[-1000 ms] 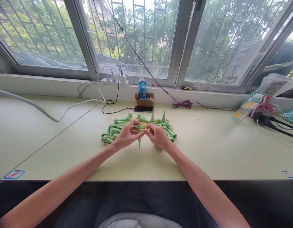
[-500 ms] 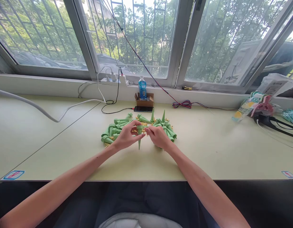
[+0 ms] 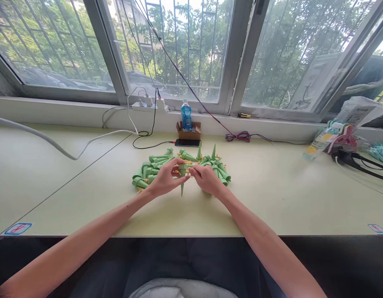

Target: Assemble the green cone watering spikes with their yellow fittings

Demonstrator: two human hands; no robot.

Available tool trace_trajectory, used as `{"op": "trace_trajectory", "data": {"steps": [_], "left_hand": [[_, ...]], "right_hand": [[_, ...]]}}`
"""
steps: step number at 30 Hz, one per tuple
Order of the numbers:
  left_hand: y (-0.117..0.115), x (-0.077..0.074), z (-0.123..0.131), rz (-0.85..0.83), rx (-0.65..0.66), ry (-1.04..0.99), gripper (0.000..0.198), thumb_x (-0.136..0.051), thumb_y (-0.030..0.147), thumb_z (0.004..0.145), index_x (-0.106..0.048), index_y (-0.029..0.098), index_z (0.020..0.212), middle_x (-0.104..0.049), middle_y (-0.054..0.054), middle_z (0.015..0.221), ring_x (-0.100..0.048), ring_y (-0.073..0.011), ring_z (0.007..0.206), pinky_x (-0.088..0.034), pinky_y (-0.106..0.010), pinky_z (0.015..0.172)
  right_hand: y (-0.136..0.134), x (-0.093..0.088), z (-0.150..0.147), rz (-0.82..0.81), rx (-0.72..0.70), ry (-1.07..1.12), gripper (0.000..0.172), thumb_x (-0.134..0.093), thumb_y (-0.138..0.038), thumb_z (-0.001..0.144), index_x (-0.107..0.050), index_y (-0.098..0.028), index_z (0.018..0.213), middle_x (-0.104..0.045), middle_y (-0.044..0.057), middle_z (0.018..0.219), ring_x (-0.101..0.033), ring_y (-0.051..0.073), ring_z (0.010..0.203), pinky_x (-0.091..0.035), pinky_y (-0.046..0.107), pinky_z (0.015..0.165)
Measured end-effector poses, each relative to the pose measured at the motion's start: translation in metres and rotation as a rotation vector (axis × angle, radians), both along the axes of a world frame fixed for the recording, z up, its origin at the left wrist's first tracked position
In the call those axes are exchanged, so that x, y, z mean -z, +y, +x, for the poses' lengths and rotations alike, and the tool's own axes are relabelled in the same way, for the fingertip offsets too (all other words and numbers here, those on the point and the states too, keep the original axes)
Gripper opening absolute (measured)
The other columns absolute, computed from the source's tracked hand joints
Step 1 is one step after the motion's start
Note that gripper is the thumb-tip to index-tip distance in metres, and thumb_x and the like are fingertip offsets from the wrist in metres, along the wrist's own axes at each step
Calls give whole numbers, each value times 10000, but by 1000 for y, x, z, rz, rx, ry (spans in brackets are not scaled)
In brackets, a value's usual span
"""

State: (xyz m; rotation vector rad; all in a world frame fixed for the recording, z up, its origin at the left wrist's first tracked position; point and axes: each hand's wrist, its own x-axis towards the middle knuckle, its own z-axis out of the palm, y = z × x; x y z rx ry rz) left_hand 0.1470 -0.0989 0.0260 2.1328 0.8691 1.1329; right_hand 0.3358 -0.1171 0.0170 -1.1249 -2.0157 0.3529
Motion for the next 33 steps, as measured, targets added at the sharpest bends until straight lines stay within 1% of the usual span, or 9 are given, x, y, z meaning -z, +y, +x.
{"op": "trace_trajectory", "data": {"steps": [3, 9, 13, 18, 20, 23, 27, 30, 33], "left_hand": [[0, 0, 0, 4, 2, -5, 336, -691, 344, 760, -530, 185, 1008, -582, -58, 1041, -573, -102, 704, -577, -267, 631], [1, -1, 0, 1, -23, -19, 320, -687, 366, 767, -535, 185, 982, -575, -56, 1020, -572, -100, 693, -560, -240, 587], [1, -1, 0, 6, -12, -12, 314, -684, 353, 769, -533, 183, 985, -578, -55, 1017, -572, -97, 688, -560, -239, 588], [0, 0, 1, 3, -7, -11, 325, -693, 337, 757, -527, 181, 990, -587, -61, 1034, -586, -104, 704, -573, -257, 613], [0, 0, 1, 0, -10, -12, 327, -695, 340, 755, -529, 182, 988, -584, -63, 1041, -590, -107, 711, -574, -260, 614], [1, -1, 0, -11, -20, -24, 326, -693, 349, 759, -531, 182, 987, -576, -58, 1026, -585, -103, 698, -567, -250, 596], [1, -2, 0, -20, -20, -43, 326, -690, 359, 767, -525, 182, 985, -571, -56, 1020, -586, -101, 691, -559, -243, 588], [0, -1, 0, -20, -13, -30, 317, -688, 349, 766, -525, 183, 981, -568, -52, 1015, -575, -95, 683, -554, -239, 589], [0, 0, 0, -10, -11, -16, 321, -694, 337, 755, -524, 188, 984, -574, -51, 1028, -570, -92, 680, -554, -243, 594]], "right_hand": [[0, 0, 0, -4, 1, 4, 427, -344, -451, 987, -388, -200, 645, -393, -40, 550, -308, 105, 508, -270, 256, 532], [-4, -3, -1, -47, 1, 13, 233, -443, -430, 958, -494, -213, 888, -405, -78, 527, -312, 105, 476, -276, 242, 532], [-4, -2, -1, -36, -15, 3, 262, -414, -408, 969, -466, -209, 807, -449, -54, 570, -330, 106, 502, -284, 243, 544], [0, 1, 0, -4, -8, -4, 391, -348, -420, 987, -335, -208, 658, -393, -39, 565, -293, 106, 507, -260, 251, 529], [0, 0, -1, -10, -5, 2, 377, -351, -423, 986, -368, -208, 677, -394, -43, 561, -297, 105, 503, -265, 250, 530], [-3, -2, -1, -45, 2, 15, 269, -403, -427, 971, -468, -213, 822, -409, -65, 539, -302, 106, 480, -272, 245, 525], [-5, -4, -2, -61, -6, 18, 221, -435, -431, 955, -475, -219, 907, -396, -82, 514, -304, 109, 460, -262, 243, 510], [-4, -3, -1, -42, -11, 8, 255, -411, -429, 963, -461, -215, 833, -435, -62, 550, -328, 108, 479, -273, 246, 522], [-1, -1, 0, -5, 0, -14, 360, -361, -434, 978, -391, -209, 698, -432, -39, 573, -334, 107, 499, -270, 252, 529]]}}
